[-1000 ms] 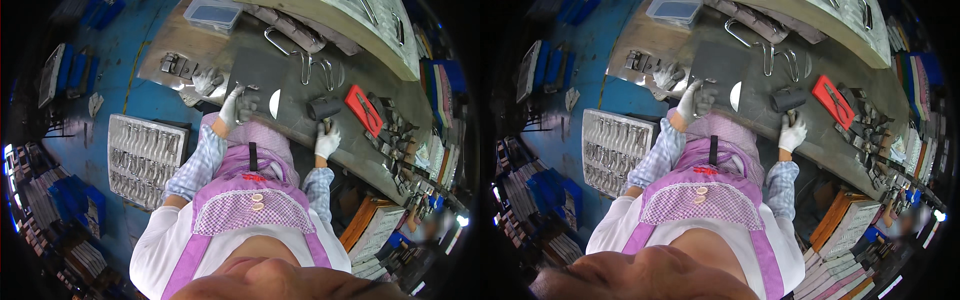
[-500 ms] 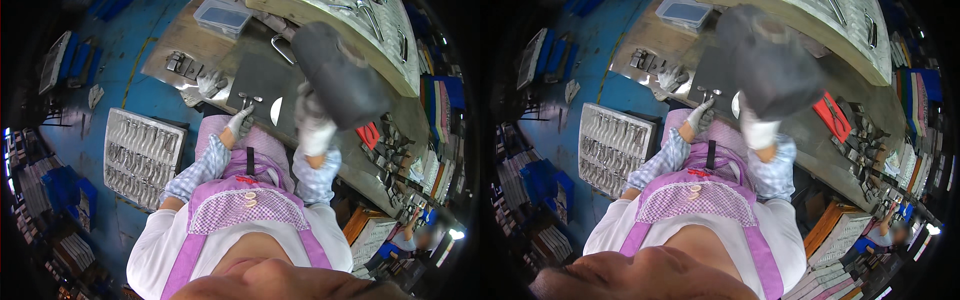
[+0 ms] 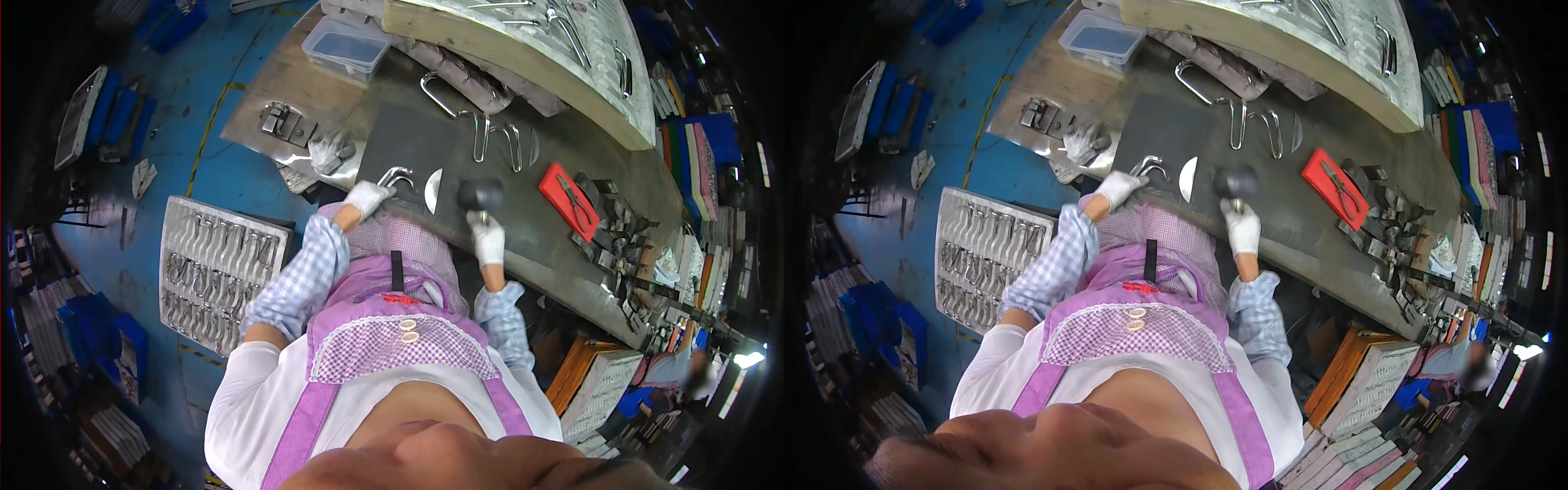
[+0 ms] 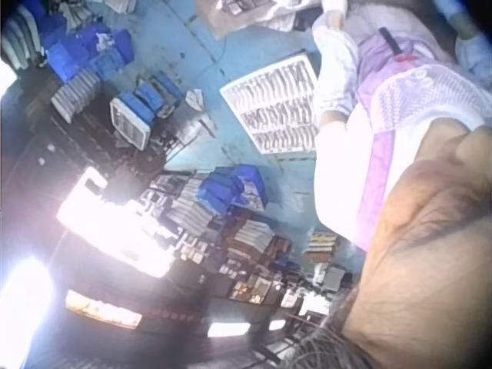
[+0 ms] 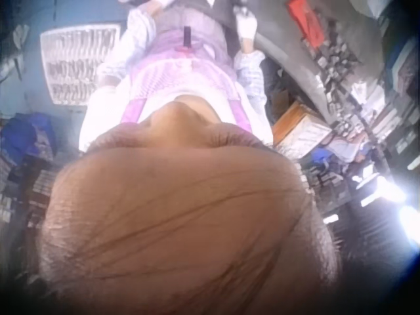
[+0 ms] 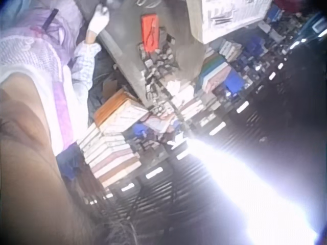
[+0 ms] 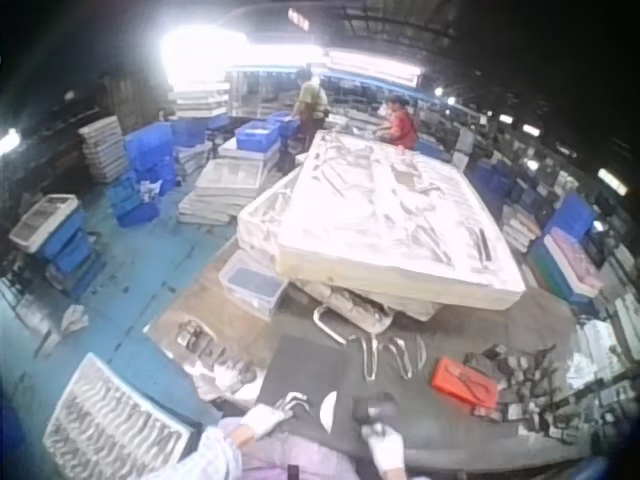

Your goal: Manually fitting and hammering metal components into a fixture.

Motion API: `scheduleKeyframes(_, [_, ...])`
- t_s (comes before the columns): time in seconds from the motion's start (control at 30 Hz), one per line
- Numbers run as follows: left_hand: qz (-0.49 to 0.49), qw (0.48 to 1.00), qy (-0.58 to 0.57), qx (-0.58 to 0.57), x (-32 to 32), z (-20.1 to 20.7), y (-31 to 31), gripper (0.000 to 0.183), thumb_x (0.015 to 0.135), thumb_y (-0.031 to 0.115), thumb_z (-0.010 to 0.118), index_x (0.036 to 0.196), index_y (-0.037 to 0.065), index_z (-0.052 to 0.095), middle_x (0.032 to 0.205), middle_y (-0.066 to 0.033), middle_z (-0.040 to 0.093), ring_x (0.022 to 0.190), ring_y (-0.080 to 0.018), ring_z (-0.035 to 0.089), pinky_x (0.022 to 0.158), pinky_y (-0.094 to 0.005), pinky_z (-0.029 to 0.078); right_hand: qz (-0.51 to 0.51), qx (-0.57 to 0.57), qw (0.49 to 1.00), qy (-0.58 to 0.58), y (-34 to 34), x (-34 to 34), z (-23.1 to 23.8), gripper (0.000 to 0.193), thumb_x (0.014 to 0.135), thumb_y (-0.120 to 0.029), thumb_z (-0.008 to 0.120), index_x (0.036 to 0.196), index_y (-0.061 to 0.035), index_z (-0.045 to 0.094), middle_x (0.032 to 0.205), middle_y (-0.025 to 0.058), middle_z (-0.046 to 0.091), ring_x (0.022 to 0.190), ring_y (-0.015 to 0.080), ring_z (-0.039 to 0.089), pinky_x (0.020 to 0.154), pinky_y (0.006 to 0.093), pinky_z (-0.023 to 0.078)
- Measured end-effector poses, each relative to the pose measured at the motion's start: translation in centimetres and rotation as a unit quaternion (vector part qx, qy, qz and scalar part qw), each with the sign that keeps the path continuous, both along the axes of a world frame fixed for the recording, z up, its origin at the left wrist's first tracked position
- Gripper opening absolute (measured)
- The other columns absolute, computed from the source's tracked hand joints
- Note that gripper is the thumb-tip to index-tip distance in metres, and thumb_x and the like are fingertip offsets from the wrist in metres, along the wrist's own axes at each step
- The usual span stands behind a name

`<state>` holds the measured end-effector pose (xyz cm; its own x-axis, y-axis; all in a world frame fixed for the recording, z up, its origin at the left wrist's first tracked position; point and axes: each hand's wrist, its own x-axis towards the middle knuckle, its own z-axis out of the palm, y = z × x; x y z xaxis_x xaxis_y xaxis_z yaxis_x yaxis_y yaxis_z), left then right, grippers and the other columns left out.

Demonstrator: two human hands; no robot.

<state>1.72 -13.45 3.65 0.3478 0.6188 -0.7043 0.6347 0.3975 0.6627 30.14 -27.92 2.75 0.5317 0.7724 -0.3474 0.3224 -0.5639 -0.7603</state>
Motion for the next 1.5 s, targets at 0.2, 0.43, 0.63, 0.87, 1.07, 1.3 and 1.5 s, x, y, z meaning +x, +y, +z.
scheduleKeyframes(0.2, [-0.216, 0.958, 0.093, 0.165, -0.9, -4.5, 2.0, 0.038, 0.093, 0.041, 0.056, 0.098, 0.007, 0.074, 0.100, -0.0242, 0.069, 0.099, -0.0362, 0.067, 0.088, -0.0417, 0.051, 0.084, 0.121, 0.968, 0.205, 4.3, -6.7, 14.8, 0.037, 0.089, -0.043, 0.070, 0.081, -0.0083, 0.061, 0.049, -0.0002, 0.044, 0.037, 0.0092, 0.037, 0.036, 0.0283, 0.030])
scheduleKeyframes(0.43, [-0.323, 0.918, 0.112, 0.201, 0.8, -2.0, 2.0, 0.034, 0.098, 0.034, 0.049, 0.117, 0.012, 0.067, 0.103, -0.0194, 0.070, 0.099, -0.0374, 0.067, 0.089, -0.0442, 0.052, 0.044, 0.339, 0.935, -0.095, 5.0, -2.5, -0.1, 0.041, 0.082, -0.037, 0.072, 0.101, -0.0006, 0.069, 0.077, 0.0181, 0.070, 0.073, 0.0396, 0.068, 0.065, 0.0452, 0.054])
scheduleKeyframes(0.63, [-0.001, 0.999, 0.022, 0.049, -0.4, 2.3, -3.0, 0.034, 0.092, 0.035, 0.063, 0.112, 0.009, 0.068, 0.081, -0.0097, 0.071, 0.076, -0.0240, 0.070, 0.072, -0.0370, 0.056, -0.035, -0.030, 0.916, -0.399, 1.4, 4.5, 7.0, 0.018, 0.080, -0.015, 0.072, 0.098, -0.0171, 0.075, 0.094, 0.0119, 0.073, 0.086, 0.0298, 0.070, 0.077, 0.0418, 0.054])
scheduleKeyframes(0.87, [0.042, 0.978, -0.175, 0.107, 1.1, 0.9, -4.8, 0.043, 0.082, 0.020, 0.079, 0.118, 0.002, 0.062, 0.101, -0.0052, 0.068, 0.091, -0.0132, 0.063, 0.080, -0.0255, 0.051, 0.167, 0.017, 0.882, -0.440, 6.9, -8.8, -0.4, 0.068, 0.072, -0.034, 0.079, 0.128, -0.0076, 0.052, 0.110, 0.0157, 0.062, 0.092, 0.0328, 0.064, 0.077, 0.0439, 0.051])
scheduleKeyframes(1.07, [0.106, 0.896, -0.430, -0.014, -0.1, 0.0, -5.5, 0.045, 0.103, 0.039, 0.048, 0.119, -0.002, 0.058, 0.100, -0.0078, 0.065, 0.101, -0.0175, 0.060, 0.096, -0.0318, 0.042, 0.172, -0.104, 0.963, -0.180, 6.4, -8.0, -1.0, 0.070, 0.071, -0.031, 0.081, 0.132, -0.0147, 0.050, 0.113, 0.0132, 0.063, 0.096, 0.0331, 0.065, 0.079, 0.0444, 0.052])
scheduleKeyframes(1.3, [0.300, 0.896, -0.324, -0.059, 1.0, -1.4, -6.6, 0.037, 0.101, 0.034, 0.053, 0.101, -0.002, 0.065, 0.075, -0.0034, 0.060, 0.063, -0.0120, 0.057, 0.060, -0.0239, 0.047, 0.160, 0.044, 0.924, -0.345, 6.4, -8.7, -0.2, 0.058, 0.069, -0.031, 0.082, 0.120, -0.0179, 0.058, 0.104, 0.0112, 0.062, 0.093, 0.0311, 0.064, 0.077, 0.0451, 0.051])
scheduleKeyframes(1.5, [0.345, 0.862, -0.370, -0.040, 1.3, -0.1, -7.3, 0.032, 0.100, 0.028, 0.055, 0.093, 0.000, 0.068, 0.056, 0.0040, 0.045, 0.044, -0.0058, 0.037, 0.043, -0.0224, 0.034, 0.184, 0.019, 0.895, -0.406, 8.1, -6.9, 1.0, 0.052, 0.071, -0.024, 0.079, 0.120, -0.0233, 0.062, 0.111, 0.0098, 0.063, 0.096, 0.0295, 0.064, 0.081, 0.0424, 0.051])
